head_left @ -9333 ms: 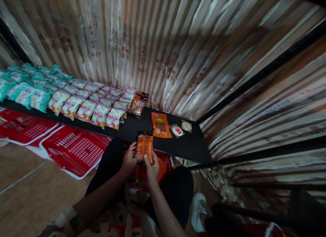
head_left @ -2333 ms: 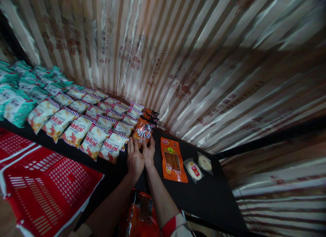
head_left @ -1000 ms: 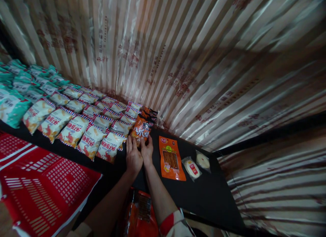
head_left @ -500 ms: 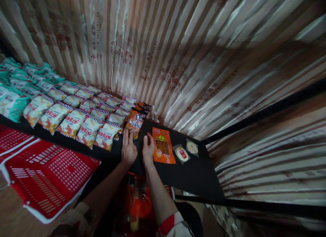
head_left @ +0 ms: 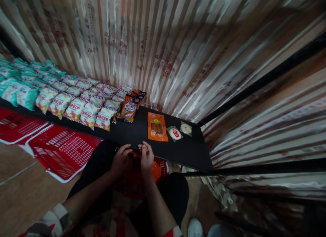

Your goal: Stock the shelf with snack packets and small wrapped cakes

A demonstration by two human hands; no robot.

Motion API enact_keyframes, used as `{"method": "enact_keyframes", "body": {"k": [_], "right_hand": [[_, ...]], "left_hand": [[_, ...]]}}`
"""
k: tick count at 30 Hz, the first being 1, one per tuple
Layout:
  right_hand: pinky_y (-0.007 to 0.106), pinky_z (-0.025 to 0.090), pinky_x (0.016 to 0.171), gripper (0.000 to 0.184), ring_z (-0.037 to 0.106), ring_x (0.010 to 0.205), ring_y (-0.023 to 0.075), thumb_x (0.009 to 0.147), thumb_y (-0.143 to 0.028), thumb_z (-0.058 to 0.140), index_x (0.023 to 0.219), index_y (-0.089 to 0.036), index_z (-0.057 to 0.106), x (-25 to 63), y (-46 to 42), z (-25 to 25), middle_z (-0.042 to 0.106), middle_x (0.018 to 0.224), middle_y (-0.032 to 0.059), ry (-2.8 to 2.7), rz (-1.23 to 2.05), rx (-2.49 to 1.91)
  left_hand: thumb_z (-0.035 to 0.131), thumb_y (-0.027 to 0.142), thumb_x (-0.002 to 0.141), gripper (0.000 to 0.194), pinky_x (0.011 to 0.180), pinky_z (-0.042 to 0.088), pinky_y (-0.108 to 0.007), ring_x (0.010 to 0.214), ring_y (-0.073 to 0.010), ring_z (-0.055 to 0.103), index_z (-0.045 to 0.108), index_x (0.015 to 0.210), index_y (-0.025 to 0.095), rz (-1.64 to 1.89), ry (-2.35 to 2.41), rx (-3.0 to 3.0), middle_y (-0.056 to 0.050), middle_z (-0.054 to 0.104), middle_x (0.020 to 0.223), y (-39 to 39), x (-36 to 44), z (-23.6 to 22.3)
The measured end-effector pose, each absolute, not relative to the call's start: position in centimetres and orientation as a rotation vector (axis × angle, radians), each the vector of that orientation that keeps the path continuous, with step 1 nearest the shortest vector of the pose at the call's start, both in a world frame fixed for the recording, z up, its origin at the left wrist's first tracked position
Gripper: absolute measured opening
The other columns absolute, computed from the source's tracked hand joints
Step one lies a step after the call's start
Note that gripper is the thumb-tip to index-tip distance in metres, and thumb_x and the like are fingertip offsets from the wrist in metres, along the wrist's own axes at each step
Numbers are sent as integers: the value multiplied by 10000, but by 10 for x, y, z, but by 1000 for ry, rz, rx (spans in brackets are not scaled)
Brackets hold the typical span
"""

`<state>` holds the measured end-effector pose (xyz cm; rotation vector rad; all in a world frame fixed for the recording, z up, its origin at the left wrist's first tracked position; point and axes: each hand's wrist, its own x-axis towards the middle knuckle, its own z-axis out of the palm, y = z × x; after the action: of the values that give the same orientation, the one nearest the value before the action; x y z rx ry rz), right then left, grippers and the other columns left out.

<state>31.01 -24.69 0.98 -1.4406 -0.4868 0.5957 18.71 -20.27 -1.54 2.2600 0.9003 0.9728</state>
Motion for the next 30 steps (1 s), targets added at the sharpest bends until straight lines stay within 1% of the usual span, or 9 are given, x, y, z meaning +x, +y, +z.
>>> {"method": "enact_keyframes", "body": {"k": [4, 7, 10, 12, 16, 19, 22, 25, 30], "right_hand": [[288, 502, 713, 301, 646, 741, 163, 823, -402, 497, 963, -163, 613, 293, -273, 0, 698, 784, 55, -574, 630, -1438], [290, 504, 720, 286, 646, 724, 163, 829, -389, 461, 935, -173, 617, 285, -280, -13, 696, 759, 41, -601, 678, -1480], [299, 502, 756, 287, 652, 784, 175, 811, -365, 446, 951, -182, 617, 285, -283, -30, 703, 836, 53, -597, 745, -1580], [308, 483, 816, 279, 643, 867, 186, 799, -344, 447, 941, -187, 629, 287, -286, -41, 697, 939, 72, -638, 732, -1713], [306, 456, 856, 295, 628, 920, 186, 803, -299, 408, 951, -201, 644, 291, -294, -59, 686, 1008, 71, -727, 706, -1864], [311, 459, 830, 268, 631, 883, 188, 783, -266, 430, 923, -212, 653, 291, -298, -69, 694, 964, 61, -738, 686, -1884], [335, 457, 815, 184, 633, 843, 204, 746, -254, 499, 825, -226, 663, 288, -301, -78, 700, 887, 55, -691, 675, -1879], [344, 453, 809, 133, 631, 813, 206, 715, -252, 544, 767, -239, 666, 286, -303, -84, 701, 829, 45, -632, 730, -1844], [343, 452, 815, 150, 629, 813, 199, 714, -245, 531, 762, -235, 673, 287, -302, -87, 703, 828, 43, -616, 763, -1861]], "left_hand": [[374, 146, 841, 291, 960, 459, -365, 1124, -183, 524, 583, 1037, 196, 843, 877, 2266, -94, 545, 1194, -226, 172, -22], [354, 180, 858, 306, 978, 440, -410, 1156, -219, 511, 574, 1070, 164, 689, 1018, 2274, -132, 516, 1254, -236, 167, -38], [349, 182, 849, 373, 1026, 377, -467, 1236, -266, 441, 513, 1174, 101, 592, 1199, 2256, -178, 492, 1291, -242, 167, -58], [343, 183, 844, 413, 1022, 374, -478, 1232, -269, 446, 467, 1224, 82, 551, 1263, 2228, -184, 513, 1271, -246, 167, -69], [343, 224, 843, 448, 1012, 381, -462, 1192, -261, 489, 438, 1250, 66, 499, 1295, 2184, -185, 547, 1232, -250, 166, -81], [368, 249, 830, 475, 1001, 388, -463, 1196, -274, 492, 428, 1259, 54, 419, 1326, 2156, -204, 539, 1251, -252, 166, -82], [390, 292, 831, 497, 987, 394, -456, 1183, -286, 506, 422, 1264, 49, 316, 1353, 2129, -219, 535, 1259, -252, 168, -79], [444, 329, 810, 514, 986, 388, -430, 1186, -282, 505, 427, 1258, 78, 254, 1379, 2114, -209, 533, 1271, -252, 172, -76], [540, 319, 741, 526, 940, 408, -386, 1129, -273, 546, 454, 1223, 126, 241, 1430, 2094, -182, 577, 1219, -251, 176, -74]]}}
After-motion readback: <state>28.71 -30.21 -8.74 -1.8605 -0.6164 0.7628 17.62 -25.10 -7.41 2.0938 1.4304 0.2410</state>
